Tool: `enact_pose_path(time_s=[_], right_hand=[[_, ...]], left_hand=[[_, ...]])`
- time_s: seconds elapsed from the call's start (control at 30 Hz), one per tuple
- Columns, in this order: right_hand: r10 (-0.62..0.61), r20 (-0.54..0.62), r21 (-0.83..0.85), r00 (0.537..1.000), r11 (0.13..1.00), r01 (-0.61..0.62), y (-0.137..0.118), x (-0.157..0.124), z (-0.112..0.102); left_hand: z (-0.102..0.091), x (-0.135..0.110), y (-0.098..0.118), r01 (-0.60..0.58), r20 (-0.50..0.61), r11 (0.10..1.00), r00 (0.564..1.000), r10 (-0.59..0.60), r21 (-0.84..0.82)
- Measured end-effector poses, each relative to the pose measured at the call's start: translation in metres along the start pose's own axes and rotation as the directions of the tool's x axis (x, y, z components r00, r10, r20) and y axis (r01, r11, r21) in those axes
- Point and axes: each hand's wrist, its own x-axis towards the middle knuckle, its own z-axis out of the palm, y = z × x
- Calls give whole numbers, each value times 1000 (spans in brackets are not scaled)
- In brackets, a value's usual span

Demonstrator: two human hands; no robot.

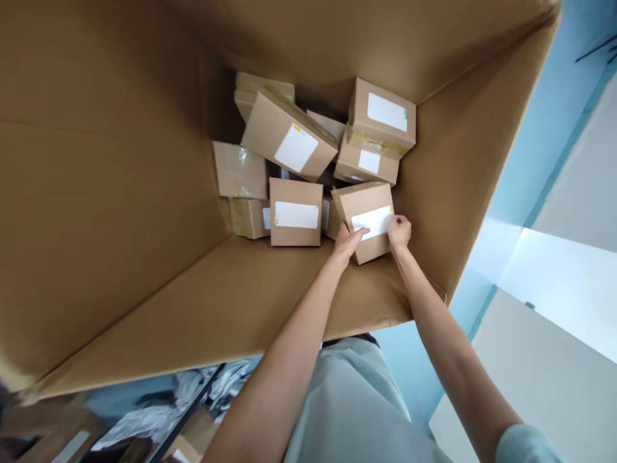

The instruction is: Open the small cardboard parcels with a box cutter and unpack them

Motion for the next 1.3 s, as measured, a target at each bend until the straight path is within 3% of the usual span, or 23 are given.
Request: enact_pose_path(time_s=[0.07, 0.13, 0.23, 0.3, 0.43, 0.57, 0.63, 0.7, 0.83, 0.93, 1.03, 1.13, 1.2, 1.3], right_hand=[[-142, -44, 26, 989, 989, 144, -28, -30, -30], [-301, -43, 70, 953, 950, 303, -54, -67, -63], [-475, -57, 136, 878, 868, 478, -88, -128, -115], [-555, -76, 139, 828, 817, 560, -109, -171, -144], [-718, -64, 189, 693, 673, 715, -154, -263, -179], [-839, 1, 336, 544, 513, 790, -191, -361, -180], [-885, 68, 403, 461, 447, 799, -202, -410, -163], [-920, 172, 451, 352, 391, 802, -210, -460, -131], [-913, 398, 536, 91, 312, 784, -209, -572, -30], [-822, 568, 612, -51, 380, 694, -195, -660, 55], [-739, 671, 622, -61, 516, 589, -184, -732, 130], [-637, 771, 506, 6, 619, 600, -176, -779, 185], [-568, 823, 444, -26, 614, 652, -170, -798, 210], [-488, 865, 407, -117, 547, 732, -157, -817, 236]], left_hand=[[-14, -31, 20, 50, -5, 993, 999, -51, -111], [-32, -69, 36, 20, -17, 974, 1000, -25, -227], [-69, -134, 51, -125, -13, 916, 991, 130, -382], [-100, -180, 57, -250, -32, 860, 964, 263, -445], [-169, -275, 57, -531, -210, 737, 846, 491, -417], [-236, -372, 31, -755, -465, 606, 642, 609, -250], [-270, -416, 4, -815, -592, 565, 519, 616, -127], [-307, -455, -31, -829, -693, 560, 402, 598, 1], [-381, -517, -116, -759, -841, 629, 223, 492, 167], [-432, -548, -168, -683, -923, 711, 142, 357, 170], [-476, -557, -201, -638, -959, 762, 134, 248, 108], [-514, -551, -225, -590, -972, 807, 170, 163, 31], [-535, -543, -242, -526, -972, 850, 210, 101, -25], [-557, -535, -265, -416, -968, 909, 240, 71, -36]])
